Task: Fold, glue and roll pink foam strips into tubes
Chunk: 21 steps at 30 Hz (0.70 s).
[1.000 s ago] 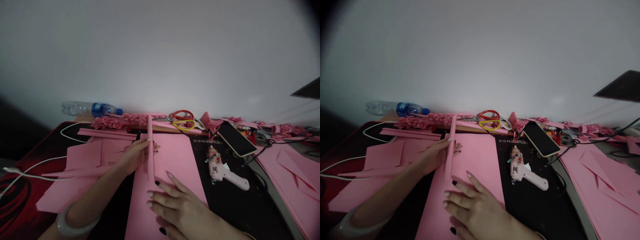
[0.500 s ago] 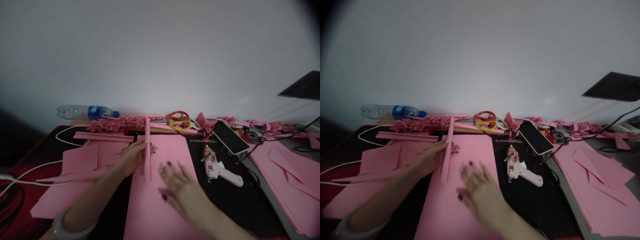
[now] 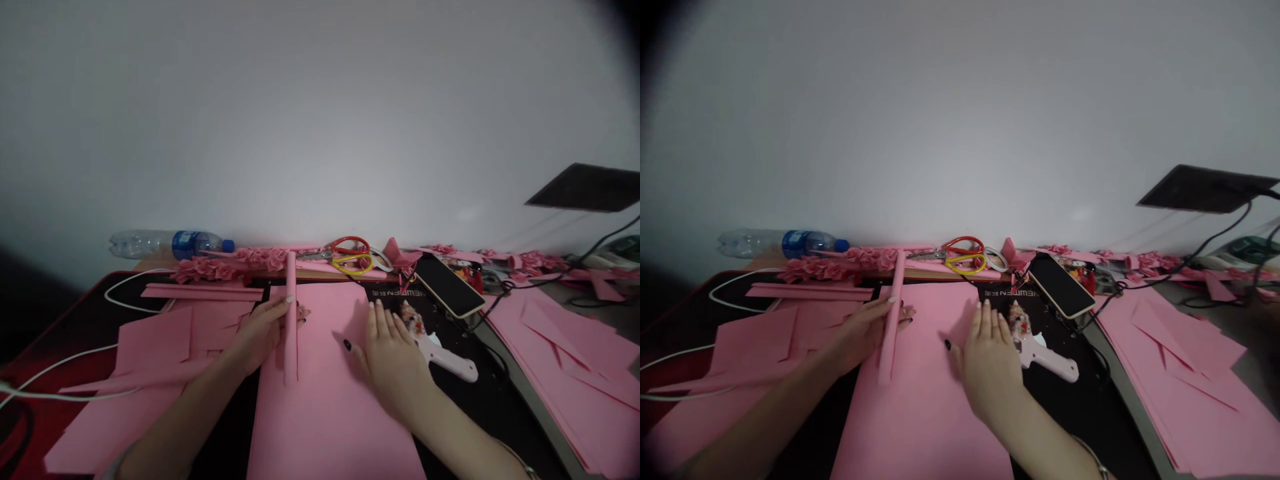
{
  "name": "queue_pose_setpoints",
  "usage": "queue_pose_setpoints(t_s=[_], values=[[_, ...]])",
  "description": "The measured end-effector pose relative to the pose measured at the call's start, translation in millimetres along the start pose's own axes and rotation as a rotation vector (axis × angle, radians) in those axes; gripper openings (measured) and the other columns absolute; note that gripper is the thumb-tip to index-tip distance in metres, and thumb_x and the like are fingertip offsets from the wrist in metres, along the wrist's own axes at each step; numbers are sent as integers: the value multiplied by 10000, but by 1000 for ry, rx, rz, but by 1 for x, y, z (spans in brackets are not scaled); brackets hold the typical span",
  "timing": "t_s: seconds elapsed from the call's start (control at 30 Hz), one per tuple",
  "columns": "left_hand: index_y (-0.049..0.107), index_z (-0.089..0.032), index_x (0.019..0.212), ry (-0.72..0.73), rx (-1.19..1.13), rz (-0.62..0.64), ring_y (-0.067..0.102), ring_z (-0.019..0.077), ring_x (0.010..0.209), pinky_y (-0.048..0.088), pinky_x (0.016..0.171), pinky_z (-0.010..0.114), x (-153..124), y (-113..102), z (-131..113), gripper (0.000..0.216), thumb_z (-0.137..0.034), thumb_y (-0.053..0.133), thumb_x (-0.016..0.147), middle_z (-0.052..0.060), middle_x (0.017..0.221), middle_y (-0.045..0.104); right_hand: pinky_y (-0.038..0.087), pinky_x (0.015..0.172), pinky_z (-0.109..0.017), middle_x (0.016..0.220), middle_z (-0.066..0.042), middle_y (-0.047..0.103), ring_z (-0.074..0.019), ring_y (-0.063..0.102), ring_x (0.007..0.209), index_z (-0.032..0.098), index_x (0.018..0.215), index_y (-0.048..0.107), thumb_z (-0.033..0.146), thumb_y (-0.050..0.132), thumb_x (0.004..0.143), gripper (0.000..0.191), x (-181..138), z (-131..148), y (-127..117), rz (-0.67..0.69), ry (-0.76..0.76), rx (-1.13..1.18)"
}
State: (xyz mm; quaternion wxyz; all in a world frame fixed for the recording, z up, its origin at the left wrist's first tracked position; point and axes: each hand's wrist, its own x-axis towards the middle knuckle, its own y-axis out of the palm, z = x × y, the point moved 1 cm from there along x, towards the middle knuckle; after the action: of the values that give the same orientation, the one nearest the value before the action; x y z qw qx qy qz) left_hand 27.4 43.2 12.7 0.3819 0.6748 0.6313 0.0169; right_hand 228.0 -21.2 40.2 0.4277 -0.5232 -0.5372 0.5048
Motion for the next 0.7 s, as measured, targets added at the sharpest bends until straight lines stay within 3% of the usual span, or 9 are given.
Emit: queue_pose_setpoints(t_s=[0.13,0.2,0.23,0.37,0.4,0.5,0.53,0.63,0.7], values=[[665,-135,787,8,-2,15,694,172,798,538,873,297,-1,0,0,86,-132,604,846,60,779,712,288,1130,-436,1523,-120,258,-258,250,1401,97,1489,210,249,384,938,598,2,12,-9,-5,-534,198],[661,-132,774,17,4,28,683,154,753,544,840,269,-1,0,0,62,-142,630,827,47,746,696,243,1147,-448,1524,-56,281,-233,226,1411,173,1486,244,308,335,971,540,8,13,-6,-30,-640,238],[659,-128,763,20,8,35,675,145,725,546,815,253,-1,0,0,60,-153,646,816,42,725,685,244,1141,-470,1508,-69,319,-251,258,1400,170,1472,289,349,344,971,534,13,12,-3,-37,-581,225],[654,-114,725,20,29,60,640,127,665,538,735,215,-1,-2,-1,134,-226,722,754,27,667,644,306,1076,-530,1387,-312,410,-385,380,1317,-89,1377,371,257,474,904,596,29,0,1,-80,13,47],[658,-112,725,16,37,64,633,125,654,536,723,214,-1,-2,-1,157,-246,739,737,26,660,641,309,1075,-525,1396,-313,397,-384,370,1323,-89,1379,367,217,474,894,584,30,0,0,-82,15,32],[674,-111,752,15,59,81,617,123,629,532,720,233,-3,-2,-1,225,-298,779,687,22,661,639,326,1079,-484,1474,-183,352,-314,328,1363,88,1429,376,215,460,894,556,27,3,-5,-43,-315,112],[676,-113,758,18,66,92,609,120,620,531,733,243,-5,-2,-1,245,-313,788,673,17,662,635,332,1075,-479,1467,-171,371,-304,340,1359,108,1416,404,211,455,893,535,27,4,-6,-28,-346,131],[657,-124,735,34,94,163,569,98,567,522,795,277,-9,0,-1,269,-344,796,665,-4,634,611,329,1061,-504,1368,-248,483,-347,394,1319,4,1316,508,159,433,884,465,28,-1,-11,-72,-88,164],[636,-137,746,41,133,247,532,82,524,521,788,284,-12,0,0,269,-363,773,697,-18,602,589,361,1035,-489,1338,-235,524,-346,428,1294,10,1313,509,184,414,901,457,30,-2,-17,-146,-10,342]])
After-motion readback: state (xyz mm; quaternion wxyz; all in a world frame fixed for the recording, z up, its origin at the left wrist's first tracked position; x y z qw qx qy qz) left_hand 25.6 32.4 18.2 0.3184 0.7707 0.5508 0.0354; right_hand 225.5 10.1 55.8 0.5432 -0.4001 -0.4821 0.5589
